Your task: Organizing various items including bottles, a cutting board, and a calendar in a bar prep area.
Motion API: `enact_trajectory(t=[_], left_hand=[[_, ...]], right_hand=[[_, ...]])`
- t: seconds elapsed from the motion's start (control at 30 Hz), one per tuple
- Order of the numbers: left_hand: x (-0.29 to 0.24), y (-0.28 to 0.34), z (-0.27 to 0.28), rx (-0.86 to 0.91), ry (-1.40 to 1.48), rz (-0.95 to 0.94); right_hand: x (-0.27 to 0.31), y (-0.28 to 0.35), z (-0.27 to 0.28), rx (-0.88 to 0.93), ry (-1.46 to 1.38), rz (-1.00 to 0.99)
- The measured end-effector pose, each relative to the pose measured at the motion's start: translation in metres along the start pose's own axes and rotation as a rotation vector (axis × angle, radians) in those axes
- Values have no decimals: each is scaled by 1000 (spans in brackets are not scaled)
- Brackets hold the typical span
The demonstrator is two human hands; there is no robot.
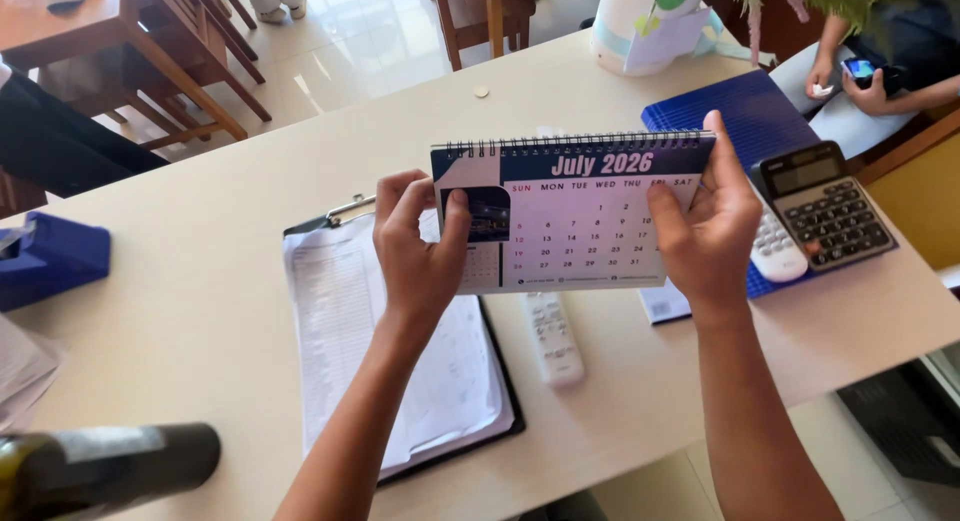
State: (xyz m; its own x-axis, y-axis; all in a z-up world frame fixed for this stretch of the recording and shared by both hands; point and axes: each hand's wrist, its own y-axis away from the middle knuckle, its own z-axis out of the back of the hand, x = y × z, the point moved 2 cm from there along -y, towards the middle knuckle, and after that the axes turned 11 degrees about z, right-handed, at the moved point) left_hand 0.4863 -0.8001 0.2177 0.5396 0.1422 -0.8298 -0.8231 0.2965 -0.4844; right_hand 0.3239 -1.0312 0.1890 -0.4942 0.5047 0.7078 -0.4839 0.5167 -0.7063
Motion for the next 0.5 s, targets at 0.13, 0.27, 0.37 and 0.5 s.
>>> enact_trajectory(t=[0.13,0.27,0.37,0.5], left_hand=[[21,-30,-28,20,-38,30],[43,-54,-49,94,15,149],[61,-64,-58,112,-2,212],[83,-75,-66,128,-52,317]], right_hand=[[-28,-24,-3,9,-16,-9],[-51,-39,-9,55,134,-93],[-63,-40,-12,101,170,-135],[-70,-44,-18,218,285,-47]])
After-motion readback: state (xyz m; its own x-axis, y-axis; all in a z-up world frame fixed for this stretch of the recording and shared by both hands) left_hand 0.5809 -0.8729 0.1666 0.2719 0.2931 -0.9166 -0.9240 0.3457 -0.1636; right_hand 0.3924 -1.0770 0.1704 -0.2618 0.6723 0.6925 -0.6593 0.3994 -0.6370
